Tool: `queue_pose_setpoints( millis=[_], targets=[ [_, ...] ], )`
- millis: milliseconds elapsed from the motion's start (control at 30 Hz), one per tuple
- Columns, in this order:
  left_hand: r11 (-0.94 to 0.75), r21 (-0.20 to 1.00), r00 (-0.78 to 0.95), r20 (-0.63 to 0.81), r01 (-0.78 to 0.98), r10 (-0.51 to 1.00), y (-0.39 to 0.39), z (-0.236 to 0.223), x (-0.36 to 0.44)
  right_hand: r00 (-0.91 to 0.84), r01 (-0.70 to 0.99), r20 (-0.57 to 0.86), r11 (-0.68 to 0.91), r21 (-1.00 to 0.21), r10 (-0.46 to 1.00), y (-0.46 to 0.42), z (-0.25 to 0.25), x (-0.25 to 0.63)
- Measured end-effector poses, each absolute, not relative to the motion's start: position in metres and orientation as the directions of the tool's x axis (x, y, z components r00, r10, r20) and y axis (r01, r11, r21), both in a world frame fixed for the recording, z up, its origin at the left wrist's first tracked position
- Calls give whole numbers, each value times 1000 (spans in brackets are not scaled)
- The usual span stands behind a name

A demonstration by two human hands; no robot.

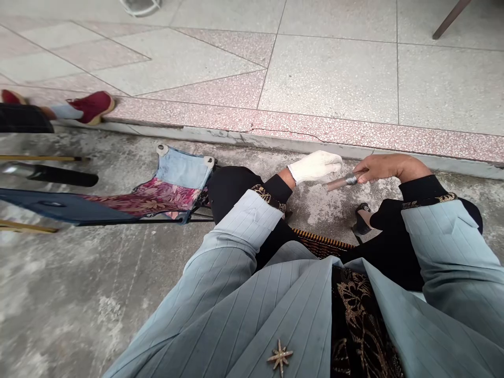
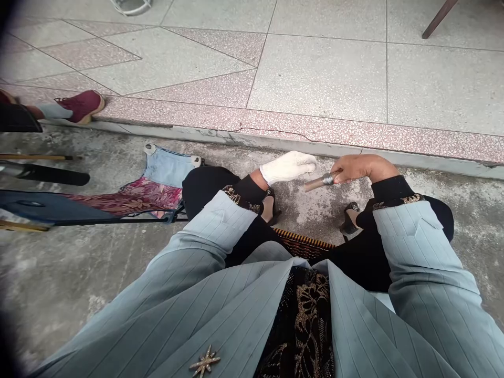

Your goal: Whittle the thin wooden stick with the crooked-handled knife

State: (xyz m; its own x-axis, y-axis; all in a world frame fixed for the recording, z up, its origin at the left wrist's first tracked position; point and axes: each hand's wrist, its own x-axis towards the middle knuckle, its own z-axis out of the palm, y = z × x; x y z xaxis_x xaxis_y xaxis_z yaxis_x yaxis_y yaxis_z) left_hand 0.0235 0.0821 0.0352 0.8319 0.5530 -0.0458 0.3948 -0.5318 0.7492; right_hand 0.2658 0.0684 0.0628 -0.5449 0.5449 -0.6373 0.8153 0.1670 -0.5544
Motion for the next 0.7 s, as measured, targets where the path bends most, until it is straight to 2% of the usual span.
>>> queue_pose_setpoints(
  millis=[67,100,167,267,333,400,467,533,633,700],
  targets=[
    [-510,775,823,-24,374,568,84,34,23,-635,723,-624,65,-688,456,65,72,267],
    [-478,802,815,-19,358,579,85,32,24,-655,674,-600,-3,-738,459,63,78,268],
    [-382,864,784,-21,326,621,84,29,26,-611,565,-502,-106,-818,612,60,92,272],
    [-250,921,756,-69,300,651,77,27,30,-418,405,-350,-173,-898,839,59,105,278],
    [-216,928,784,-113,303,610,71,28,33,-303,345,-288,-177,-922,908,60,105,281],
    [-238,927,826,-118,291,551,66,30,35,-213,355,-278,-191,-915,937,62,99,280],
    [-309,914,860,-77,263,505,64,33,37,-136,443,-306,-219,-870,942,65,91,275],
    [-392,883,884,-54,260,464,64,37,39,-70,611,-348,-236,-755,935,68,82,267],
    [-508,782,888,-122,362,444,65,40,39,-70,886,-418,-136,-443,906,72,70,256],
    [-585,689,880,-174,429,441,64,39,39,-152,964,-531,6,-267,834,73,63,251]
  ],
)
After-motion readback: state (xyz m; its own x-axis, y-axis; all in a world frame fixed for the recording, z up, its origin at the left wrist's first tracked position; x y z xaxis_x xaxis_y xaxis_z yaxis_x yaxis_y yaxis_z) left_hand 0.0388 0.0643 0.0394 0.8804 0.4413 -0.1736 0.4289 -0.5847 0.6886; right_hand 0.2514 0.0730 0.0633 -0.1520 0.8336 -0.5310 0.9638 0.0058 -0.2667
